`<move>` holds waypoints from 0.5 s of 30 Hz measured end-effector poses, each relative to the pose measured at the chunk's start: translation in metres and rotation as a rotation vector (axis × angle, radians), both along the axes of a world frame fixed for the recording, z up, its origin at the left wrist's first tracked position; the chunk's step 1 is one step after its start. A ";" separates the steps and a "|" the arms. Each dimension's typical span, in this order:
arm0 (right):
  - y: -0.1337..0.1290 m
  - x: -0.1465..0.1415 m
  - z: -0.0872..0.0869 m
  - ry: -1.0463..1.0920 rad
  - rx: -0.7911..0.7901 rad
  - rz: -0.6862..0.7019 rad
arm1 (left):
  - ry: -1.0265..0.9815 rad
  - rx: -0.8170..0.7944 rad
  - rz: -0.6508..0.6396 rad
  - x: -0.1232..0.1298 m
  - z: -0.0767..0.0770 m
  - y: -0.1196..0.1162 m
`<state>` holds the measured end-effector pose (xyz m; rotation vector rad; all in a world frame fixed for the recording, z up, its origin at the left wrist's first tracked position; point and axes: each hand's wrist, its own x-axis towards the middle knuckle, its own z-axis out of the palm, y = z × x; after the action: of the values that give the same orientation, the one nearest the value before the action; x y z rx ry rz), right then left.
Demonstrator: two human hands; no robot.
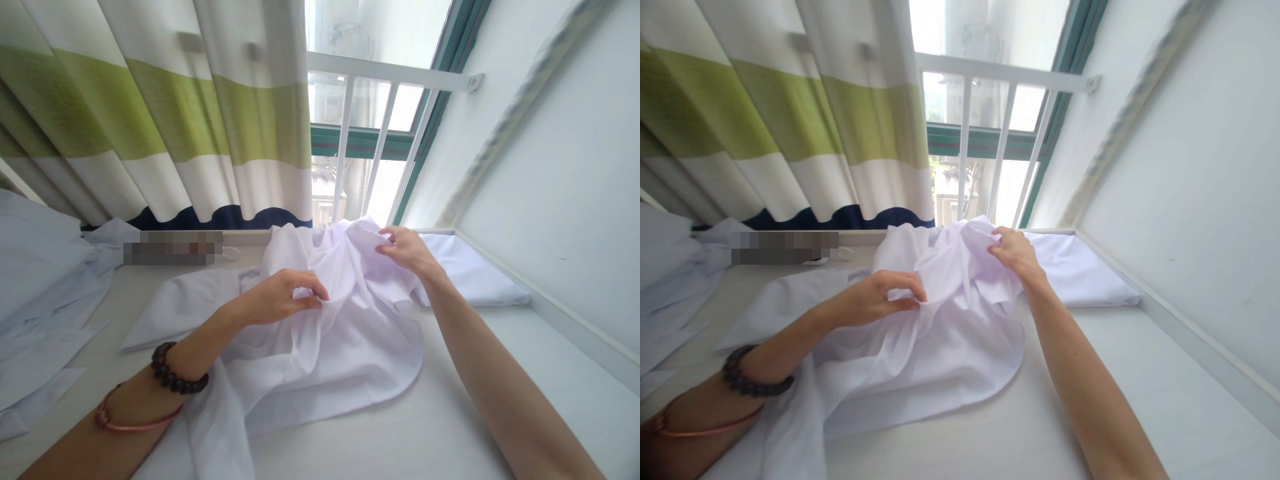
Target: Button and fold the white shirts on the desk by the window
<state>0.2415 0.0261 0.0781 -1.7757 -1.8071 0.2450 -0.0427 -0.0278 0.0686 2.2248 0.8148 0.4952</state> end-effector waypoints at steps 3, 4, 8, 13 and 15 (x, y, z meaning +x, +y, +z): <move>0.004 0.012 0.005 0.107 0.152 -0.029 | -0.339 -0.126 0.038 -0.007 0.001 0.005; 0.003 0.016 0.009 0.173 0.270 -0.055 | -0.468 -0.162 0.066 -0.008 0.000 0.008; -0.005 0.024 0.027 0.324 0.547 -0.171 | -0.854 -0.293 0.203 -0.010 -0.004 0.015; -0.011 0.021 0.029 0.175 0.414 -0.198 | -0.766 -0.479 0.162 -0.015 -0.007 0.016; -0.016 0.021 0.030 0.185 0.248 -0.089 | -0.537 -0.482 0.152 -0.016 -0.009 0.014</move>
<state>0.2621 0.0102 0.1082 -1.5986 -1.5524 0.1375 -0.0589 -0.0138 0.0599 1.4967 0.7197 0.8262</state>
